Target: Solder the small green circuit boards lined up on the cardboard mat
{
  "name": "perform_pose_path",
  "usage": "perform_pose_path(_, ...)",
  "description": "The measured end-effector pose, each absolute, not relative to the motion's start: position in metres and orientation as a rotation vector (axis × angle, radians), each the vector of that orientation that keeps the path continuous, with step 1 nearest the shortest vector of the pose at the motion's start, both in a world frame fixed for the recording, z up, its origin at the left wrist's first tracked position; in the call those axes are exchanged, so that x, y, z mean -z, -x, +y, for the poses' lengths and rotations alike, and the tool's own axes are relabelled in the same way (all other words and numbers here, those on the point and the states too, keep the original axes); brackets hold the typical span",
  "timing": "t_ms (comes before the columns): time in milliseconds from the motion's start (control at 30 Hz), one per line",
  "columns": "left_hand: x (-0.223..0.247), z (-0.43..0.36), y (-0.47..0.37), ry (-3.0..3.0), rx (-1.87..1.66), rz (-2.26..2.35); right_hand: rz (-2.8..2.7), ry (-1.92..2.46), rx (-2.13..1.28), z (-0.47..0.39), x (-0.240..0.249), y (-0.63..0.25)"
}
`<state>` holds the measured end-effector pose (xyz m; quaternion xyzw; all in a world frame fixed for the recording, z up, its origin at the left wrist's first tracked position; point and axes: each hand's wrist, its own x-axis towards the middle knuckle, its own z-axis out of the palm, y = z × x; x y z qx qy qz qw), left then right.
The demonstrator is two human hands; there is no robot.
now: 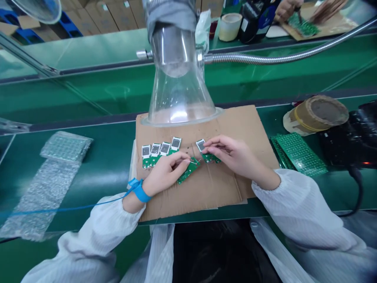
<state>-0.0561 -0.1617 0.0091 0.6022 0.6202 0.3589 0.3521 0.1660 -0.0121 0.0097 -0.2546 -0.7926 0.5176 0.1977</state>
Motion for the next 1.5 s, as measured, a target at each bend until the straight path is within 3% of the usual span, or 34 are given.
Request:
perform_pose_path(600,-0.009,-0.17,0.049,-2.167,-1.031,1.691,-2.44,0.646,-1.327,-0.039,-0.027,-0.162)
perform_pose_path(1067,-0.003,-0.173,0.043,-2.323,-0.933,1.785,-2.498,0.646,-1.014,-0.053,-0.01,-0.158)
perform_pose_path(1333,-0.013,-0.168,0.055,-2.209,-1.003,1.657,-2.384,0.496,-1.049,-0.039,-0.008,-0.163)
perform_pose_path(1500,-0.029,-0.18,0.129,-1.857,-0.946,2.315,-2.279,0.683,-0.609,-0.025,-0.009,-0.163)
